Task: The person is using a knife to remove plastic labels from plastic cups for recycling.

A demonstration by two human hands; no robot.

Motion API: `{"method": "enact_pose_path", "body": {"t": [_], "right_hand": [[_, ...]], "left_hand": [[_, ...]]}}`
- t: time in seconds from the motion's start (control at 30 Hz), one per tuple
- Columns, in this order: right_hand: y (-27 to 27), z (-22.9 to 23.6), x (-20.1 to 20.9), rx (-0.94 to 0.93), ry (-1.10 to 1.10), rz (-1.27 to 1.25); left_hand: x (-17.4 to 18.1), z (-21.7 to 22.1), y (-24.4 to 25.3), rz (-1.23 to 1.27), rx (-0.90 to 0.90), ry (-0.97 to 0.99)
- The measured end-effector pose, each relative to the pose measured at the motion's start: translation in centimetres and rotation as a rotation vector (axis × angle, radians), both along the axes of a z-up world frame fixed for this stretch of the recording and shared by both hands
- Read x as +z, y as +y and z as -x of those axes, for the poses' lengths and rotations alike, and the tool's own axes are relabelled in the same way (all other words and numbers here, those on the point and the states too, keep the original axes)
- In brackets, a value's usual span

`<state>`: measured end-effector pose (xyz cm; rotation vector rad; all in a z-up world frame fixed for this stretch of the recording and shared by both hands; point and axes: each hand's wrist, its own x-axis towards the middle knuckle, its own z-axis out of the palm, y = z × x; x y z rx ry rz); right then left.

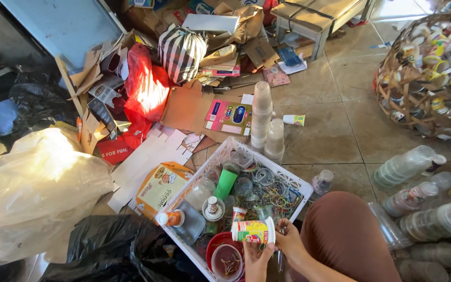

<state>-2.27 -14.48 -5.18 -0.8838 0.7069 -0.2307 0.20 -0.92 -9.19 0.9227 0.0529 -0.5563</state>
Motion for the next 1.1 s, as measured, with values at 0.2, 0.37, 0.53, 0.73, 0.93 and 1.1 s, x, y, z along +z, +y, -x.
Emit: {"method": "enact_pose_path", "body": {"t": [0.2,0.37,0.53,0.73,0.93,1.1], "right_hand": [[-0.3,-0.1,0.0,0.004,0.028,0.044],[-0.4,0.0,-1.7,0.001,0.014,0.054],[-0.2,0.1,-0.7,0.029,-0.029,0.101],[-0.1,0.1,-1.1,0.040,-0.021,0.133],[-0.4,0.1,-2.6,0.069,-0.025,0.068],[-0.2,0.2,-1.9,0.055,-0.008,0.005]], "left_hand": [[-0.3,0.2,-0.2,-0.075,0.009,-0.039],[0.2,0.3,0.0,-0.089,0.021,-0.048],[1.1,0.2,0.1,-0.047,0.031,0.017],[1.3,0.2,0.3,-0.050,0.026,-0.005],[0.5,-0.2,0.0,-0.014,0.060,0.051],[1.3,0.2,0.2,0.004,-0.001,-0.103]]}}
